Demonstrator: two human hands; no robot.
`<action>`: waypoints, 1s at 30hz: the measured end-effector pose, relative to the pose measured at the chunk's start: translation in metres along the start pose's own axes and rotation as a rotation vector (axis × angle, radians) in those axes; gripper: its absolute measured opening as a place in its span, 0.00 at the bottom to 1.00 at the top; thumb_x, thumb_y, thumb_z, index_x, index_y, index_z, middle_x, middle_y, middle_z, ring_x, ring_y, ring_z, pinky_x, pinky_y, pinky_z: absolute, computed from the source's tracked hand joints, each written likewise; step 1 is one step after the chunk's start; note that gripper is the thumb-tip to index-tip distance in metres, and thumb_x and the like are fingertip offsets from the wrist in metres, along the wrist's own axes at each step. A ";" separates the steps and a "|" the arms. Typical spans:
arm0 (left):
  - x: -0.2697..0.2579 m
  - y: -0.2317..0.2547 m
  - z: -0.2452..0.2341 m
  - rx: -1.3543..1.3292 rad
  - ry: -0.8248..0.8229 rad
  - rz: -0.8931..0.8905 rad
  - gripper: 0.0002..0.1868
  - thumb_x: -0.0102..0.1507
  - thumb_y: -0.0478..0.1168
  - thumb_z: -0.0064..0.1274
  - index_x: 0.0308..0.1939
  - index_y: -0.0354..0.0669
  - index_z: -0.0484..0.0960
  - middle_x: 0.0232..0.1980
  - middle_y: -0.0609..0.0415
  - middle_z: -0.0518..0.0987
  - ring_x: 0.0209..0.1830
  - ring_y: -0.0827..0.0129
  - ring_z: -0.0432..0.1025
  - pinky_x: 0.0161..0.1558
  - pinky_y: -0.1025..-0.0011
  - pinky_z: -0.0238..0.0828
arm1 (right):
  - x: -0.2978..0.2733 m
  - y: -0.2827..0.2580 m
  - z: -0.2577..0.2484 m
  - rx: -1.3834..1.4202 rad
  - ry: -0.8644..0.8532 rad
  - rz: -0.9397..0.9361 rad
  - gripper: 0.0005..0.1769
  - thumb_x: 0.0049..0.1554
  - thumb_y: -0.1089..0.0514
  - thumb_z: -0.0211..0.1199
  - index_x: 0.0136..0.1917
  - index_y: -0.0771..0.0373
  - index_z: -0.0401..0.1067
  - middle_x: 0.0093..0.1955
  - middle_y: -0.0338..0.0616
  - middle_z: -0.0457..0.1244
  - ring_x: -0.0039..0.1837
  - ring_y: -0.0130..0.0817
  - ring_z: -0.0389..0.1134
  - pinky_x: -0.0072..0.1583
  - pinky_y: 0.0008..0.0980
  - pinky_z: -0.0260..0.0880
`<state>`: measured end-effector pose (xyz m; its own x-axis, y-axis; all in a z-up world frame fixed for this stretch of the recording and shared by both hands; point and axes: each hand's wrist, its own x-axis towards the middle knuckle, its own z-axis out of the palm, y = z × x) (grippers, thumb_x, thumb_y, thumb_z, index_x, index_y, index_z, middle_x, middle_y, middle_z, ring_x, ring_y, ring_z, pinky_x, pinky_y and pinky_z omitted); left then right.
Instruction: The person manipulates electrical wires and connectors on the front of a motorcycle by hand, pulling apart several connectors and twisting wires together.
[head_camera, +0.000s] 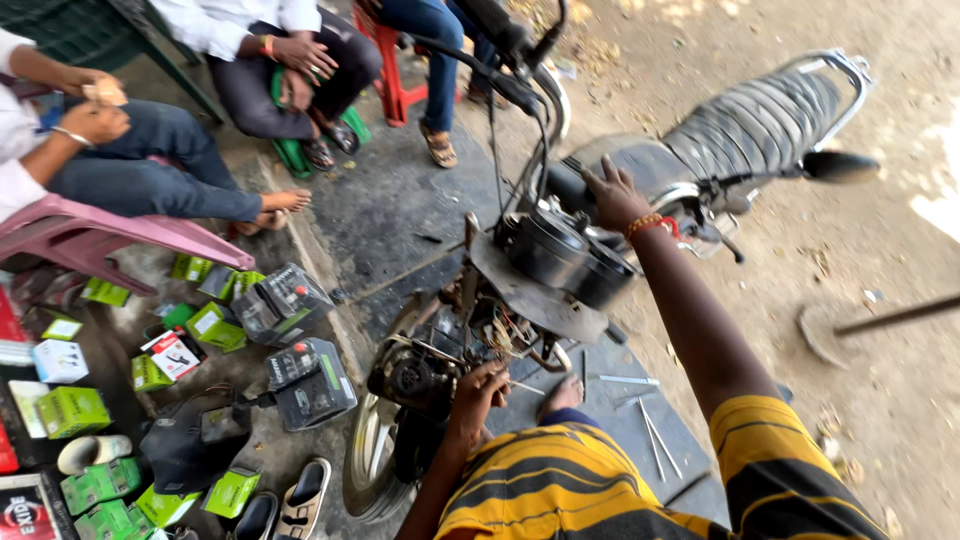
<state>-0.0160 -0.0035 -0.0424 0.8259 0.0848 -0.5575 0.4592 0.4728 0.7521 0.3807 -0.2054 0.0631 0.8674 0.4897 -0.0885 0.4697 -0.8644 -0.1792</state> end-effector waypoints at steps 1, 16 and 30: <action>0.001 -0.002 -0.002 0.012 0.000 -0.007 0.22 0.63 0.39 0.58 0.60 0.32 0.80 0.30 0.54 0.80 0.22 0.76 0.69 0.28 0.77 0.69 | 0.006 0.004 0.006 0.020 -0.029 -0.013 0.45 0.50 0.60 0.66 0.78 0.43 0.57 0.83 0.58 0.41 0.78 0.64 0.48 0.70 0.56 0.57; 0.002 0.012 -0.006 0.054 -0.066 -0.115 0.30 0.64 0.42 0.58 0.68 0.35 0.74 0.33 0.52 0.81 0.25 0.77 0.71 0.30 0.74 0.72 | -0.120 -0.092 -0.111 0.985 0.454 -0.182 0.30 0.52 0.65 0.69 0.68 0.65 0.69 0.61 0.41 0.62 0.54 0.29 0.73 0.54 0.29 0.75; -0.068 0.100 -0.022 0.345 -0.148 0.214 0.40 0.62 0.65 0.53 0.56 0.27 0.82 0.42 0.42 0.83 0.37 0.62 0.77 0.40 0.68 0.80 | -0.257 -0.199 -0.067 1.074 -0.447 0.083 0.38 0.44 0.57 0.83 0.65 0.66 0.71 0.47 0.44 0.71 0.44 0.24 0.69 0.46 0.25 0.73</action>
<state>-0.0336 0.0573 0.0630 0.9409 0.0102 -0.3386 0.3342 0.1348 0.9328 0.0756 -0.1665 0.1868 0.6534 0.6174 -0.4380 -0.1521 -0.4597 -0.8750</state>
